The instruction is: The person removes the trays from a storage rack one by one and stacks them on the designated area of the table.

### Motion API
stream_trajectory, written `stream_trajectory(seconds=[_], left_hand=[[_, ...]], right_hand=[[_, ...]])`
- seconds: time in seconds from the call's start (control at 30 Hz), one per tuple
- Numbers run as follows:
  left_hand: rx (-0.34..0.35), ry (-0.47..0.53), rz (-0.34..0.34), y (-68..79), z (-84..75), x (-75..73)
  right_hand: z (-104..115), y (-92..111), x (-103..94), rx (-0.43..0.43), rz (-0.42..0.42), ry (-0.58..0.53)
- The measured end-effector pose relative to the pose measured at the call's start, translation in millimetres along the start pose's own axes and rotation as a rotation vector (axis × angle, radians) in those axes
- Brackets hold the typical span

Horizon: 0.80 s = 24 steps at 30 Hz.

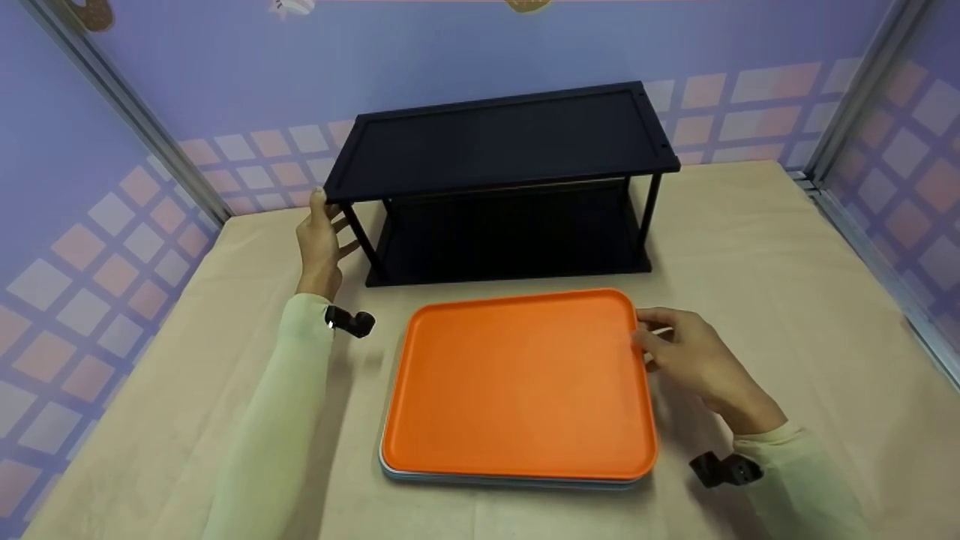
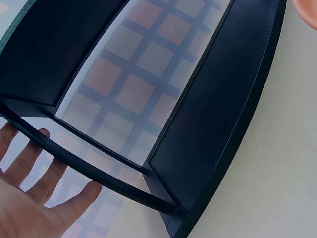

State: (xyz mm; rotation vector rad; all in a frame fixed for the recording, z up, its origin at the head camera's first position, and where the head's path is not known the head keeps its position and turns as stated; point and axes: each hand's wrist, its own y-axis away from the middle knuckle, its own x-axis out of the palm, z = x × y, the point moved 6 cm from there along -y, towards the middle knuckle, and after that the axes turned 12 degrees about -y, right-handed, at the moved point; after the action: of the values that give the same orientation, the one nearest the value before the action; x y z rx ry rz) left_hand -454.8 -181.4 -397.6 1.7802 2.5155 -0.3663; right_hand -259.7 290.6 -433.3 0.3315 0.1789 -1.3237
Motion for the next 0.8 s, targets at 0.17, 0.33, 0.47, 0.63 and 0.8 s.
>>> stream_trajectory(seconds=[0.17, 0.33, 0.47, 0.63, 0.8], left_hand=[[-0.01, 0.003, -0.005, 0.1, 2.5, -0.8], [0.003, 0.013, -0.007, 0.9, 2.3, -1.6], [0.013, 0.008, -0.004, 1.2, 1.2, -1.6], [0.013, -0.002, -0.002, 0.7, 0.8, -2.2], [-0.009, 0.004, 0.01, 0.2, 3.4, -2.2]], right_hand=[[-5, -2, 2.2, 0.001, 0.029, -0.001], [-10, -6, 3.5, 0.029, 0.065, -0.008], [-13, -8, 3.9, 0.044, 0.08, -0.015], [-15, -9, 5.7, 0.049, 0.093, -0.04], [-19, -10, 10.0, 0.078, 0.132, -0.071]])
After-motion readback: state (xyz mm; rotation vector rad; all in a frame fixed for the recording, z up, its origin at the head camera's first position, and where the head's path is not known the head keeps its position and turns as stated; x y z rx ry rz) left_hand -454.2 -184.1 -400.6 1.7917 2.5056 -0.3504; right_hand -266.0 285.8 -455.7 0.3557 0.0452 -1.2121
